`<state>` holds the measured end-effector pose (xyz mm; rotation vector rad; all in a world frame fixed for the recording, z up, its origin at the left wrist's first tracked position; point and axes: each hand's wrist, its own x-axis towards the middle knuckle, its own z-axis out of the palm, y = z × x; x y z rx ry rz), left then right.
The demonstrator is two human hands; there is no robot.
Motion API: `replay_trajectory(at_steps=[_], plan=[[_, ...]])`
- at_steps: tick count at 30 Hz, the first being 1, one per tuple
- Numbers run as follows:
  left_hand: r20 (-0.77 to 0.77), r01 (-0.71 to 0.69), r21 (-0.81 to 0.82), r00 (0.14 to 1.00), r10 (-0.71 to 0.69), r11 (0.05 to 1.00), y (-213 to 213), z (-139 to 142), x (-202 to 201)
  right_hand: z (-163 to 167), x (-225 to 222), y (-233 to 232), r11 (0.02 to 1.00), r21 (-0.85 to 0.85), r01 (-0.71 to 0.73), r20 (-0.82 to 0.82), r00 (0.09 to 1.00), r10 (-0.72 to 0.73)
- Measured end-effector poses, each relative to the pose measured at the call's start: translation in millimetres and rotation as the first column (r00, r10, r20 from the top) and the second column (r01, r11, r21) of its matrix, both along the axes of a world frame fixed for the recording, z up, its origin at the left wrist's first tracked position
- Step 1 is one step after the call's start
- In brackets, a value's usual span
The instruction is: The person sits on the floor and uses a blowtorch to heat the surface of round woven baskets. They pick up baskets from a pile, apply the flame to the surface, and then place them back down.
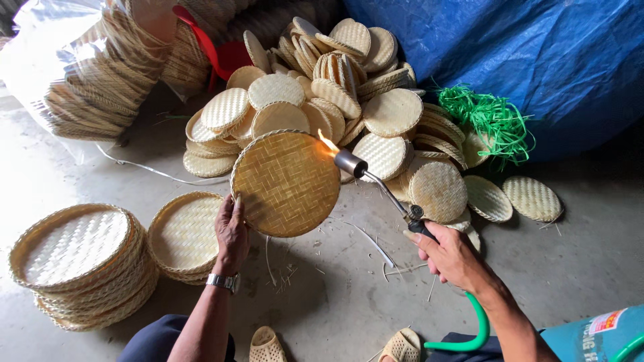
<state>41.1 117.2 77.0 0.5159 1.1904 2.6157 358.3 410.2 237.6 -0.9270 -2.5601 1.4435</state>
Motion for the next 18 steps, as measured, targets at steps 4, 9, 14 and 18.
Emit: replay_trajectory(at_steps=[4,9,14,18], plan=[[0.012,-0.089,0.015,0.996,0.089,0.996,1.1,0.0,2.4,5.4,2.0,-5.1,0.999,0.027,-0.035,0.026,0.999,0.034],[0.056,-0.141,0.060,0.989,0.137,0.988,3.5,-1.7,1.5,4.6,2.2,-15.8,0.998,0.016,-0.059,0.051,0.997,0.058],[0.075,-0.172,0.135,0.984,0.163,0.976,3.0,-2.9,-2.2,-4.9,8.9,-33.6,0.994,0.046,-0.095,0.164,0.983,0.086],[0.116,-0.188,0.205,0.979,0.167,0.961,3.3,-7.0,-2.1,-17.8,16.4,-40.3,0.991,-0.056,-0.124,0.297,0.945,0.135]])
